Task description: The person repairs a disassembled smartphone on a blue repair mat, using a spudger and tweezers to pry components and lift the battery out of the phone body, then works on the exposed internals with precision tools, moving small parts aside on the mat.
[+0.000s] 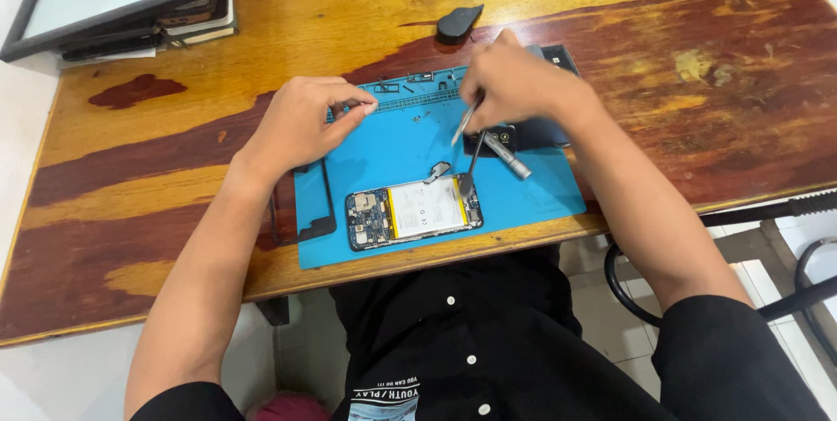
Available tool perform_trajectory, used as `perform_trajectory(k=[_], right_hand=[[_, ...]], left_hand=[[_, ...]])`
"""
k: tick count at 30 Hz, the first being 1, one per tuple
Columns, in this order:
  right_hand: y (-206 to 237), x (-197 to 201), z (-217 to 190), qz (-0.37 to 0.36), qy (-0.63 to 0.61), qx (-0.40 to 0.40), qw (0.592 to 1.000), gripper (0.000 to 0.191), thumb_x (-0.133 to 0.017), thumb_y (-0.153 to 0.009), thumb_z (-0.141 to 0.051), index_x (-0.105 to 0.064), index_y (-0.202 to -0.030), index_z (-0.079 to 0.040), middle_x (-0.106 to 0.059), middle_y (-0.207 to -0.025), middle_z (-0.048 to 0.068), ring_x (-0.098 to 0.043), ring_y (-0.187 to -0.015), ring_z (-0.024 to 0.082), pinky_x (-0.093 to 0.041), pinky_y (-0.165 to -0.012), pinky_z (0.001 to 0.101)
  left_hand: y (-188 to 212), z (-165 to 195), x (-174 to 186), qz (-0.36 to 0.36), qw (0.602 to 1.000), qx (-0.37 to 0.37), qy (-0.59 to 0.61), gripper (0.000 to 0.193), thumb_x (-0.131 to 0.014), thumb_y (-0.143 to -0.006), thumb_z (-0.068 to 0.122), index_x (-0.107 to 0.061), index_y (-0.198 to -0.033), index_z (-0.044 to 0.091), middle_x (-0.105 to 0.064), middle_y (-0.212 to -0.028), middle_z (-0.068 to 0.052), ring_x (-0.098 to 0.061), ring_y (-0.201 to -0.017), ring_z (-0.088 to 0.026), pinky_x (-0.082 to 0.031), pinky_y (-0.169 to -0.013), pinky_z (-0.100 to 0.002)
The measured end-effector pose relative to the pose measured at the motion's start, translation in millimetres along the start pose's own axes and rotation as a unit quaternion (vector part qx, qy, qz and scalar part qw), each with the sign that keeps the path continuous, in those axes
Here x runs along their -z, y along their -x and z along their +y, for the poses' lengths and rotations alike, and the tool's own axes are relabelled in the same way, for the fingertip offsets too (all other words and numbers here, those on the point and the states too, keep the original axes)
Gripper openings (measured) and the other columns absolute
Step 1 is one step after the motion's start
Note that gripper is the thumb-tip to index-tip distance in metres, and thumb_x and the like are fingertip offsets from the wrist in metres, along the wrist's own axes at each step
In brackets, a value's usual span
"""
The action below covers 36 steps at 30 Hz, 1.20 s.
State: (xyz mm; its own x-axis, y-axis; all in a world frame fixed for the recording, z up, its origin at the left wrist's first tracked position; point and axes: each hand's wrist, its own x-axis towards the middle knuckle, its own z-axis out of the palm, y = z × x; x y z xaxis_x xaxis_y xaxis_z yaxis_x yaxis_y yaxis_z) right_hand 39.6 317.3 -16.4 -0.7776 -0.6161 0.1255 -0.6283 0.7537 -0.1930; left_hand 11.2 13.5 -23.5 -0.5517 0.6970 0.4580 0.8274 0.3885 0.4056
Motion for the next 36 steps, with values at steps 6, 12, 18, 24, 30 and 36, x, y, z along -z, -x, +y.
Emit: perform_trajectory(k=[6,12,18,24,30,36], right_hand=[[-2.0,-0.3,2.7,0.004,0.065,-0.023,0.998,0.033,-0.092,-0.055,-0.038,-0.069,-0.056,-0.014,-0.063,-0.06,0.001,-0.057,-0.086,0.025,-0.032,-0.083,0.0466],[3.5,5.1,5.5,-0.055,-0.005,-0.069,0.996,0.03,-0.087,-0.066,-0.034,-0.067,-0.061,-0.013,-0.061,-0.059,0.001,-0.058,-0.068,0.027,-0.033,-0.09,0.0431],[-2.9,-17.5,-19.4,-0.14,0.029,-0.031,0.989,0.034,-0.09,-0.06,-0.034,-0.068,-0.056,-0.009,-0.059,-0.054,0.006,-0.059,-0.073,0.025,-0.03,-0.094,0.0419],[6.2,2.0,-1.0,0.036,0.099,-0.056,0.993,0.028,-0.087,-0.061,-0.028,-0.068,-0.053,-0.01,-0.062,-0.056,0.003,-0.058,-0.081,0.027,-0.03,-0.091,0.0459],[-0.3,-10.8,-8.9,-0.163,0.005,-0.082,0.983,0.03,-0.086,-0.067,-0.033,-0.067,-0.06,-0.011,-0.062,-0.055,0.006,-0.06,-0.068,0.027,-0.032,-0.101,0.0382],[3.9,-5.2,6.8,0.021,0.085,-0.076,0.993,0.028,-0.089,-0.059,-0.031,-0.068,-0.055,-0.012,-0.064,-0.059,0.001,-0.058,-0.079,0.026,-0.031,-0.091,0.0455]], left_hand=[[0.7,0.4,1.0,0.001,1.0,-0.001,0.004,0.014,-0.074,-0.094,0.016,-0.079,-0.104,0.008,-0.078,-0.096,-0.01,-0.074,-0.083,-0.024,-0.056,-0.07,-0.035],[0.6,0.4,1.8,-0.001,1.0,-0.005,-0.009,0.015,-0.074,-0.093,0.016,-0.079,-0.105,0.009,-0.077,-0.096,-0.01,-0.072,-0.08,-0.027,-0.056,-0.069,-0.035],[0.0,-0.5,1.7,-0.01,1.0,0.016,-0.003,0.015,-0.074,-0.093,0.017,-0.079,-0.105,0.009,-0.077,-0.096,-0.009,-0.071,-0.078,-0.026,-0.055,-0.067,-0.035],[0.4,-2.6,-0.1,-0.009,1.0,0.011,-0.009,0.015,-0.075,-0.092,0.018,-0.08,-0.105,0.01,-0.077,-0.094,-0.009,-0.071,-0.077,-0.026,-0.054,-0.067,-0.036],[0.2,-2.6,0.5,-0.025,0.999,0.031,-0.008,0.015,-0.074,-0.092,0.018,-0.079,-0.105,0.011,-0.077,-0.094,-0.008,-0.071,-0.075,-0.025,-0.054,-0.065,-0.036],[0.0,-3.1,0.9,-0.021,1.0,0.015,-0.012,0.016,-0.074,-0.093,0.018,-0.079,-0.105,0.01,-0.077,-0.095,-0.009,-0.071,-0.078,-0.026,-0.054,-0.067,-0.036]])
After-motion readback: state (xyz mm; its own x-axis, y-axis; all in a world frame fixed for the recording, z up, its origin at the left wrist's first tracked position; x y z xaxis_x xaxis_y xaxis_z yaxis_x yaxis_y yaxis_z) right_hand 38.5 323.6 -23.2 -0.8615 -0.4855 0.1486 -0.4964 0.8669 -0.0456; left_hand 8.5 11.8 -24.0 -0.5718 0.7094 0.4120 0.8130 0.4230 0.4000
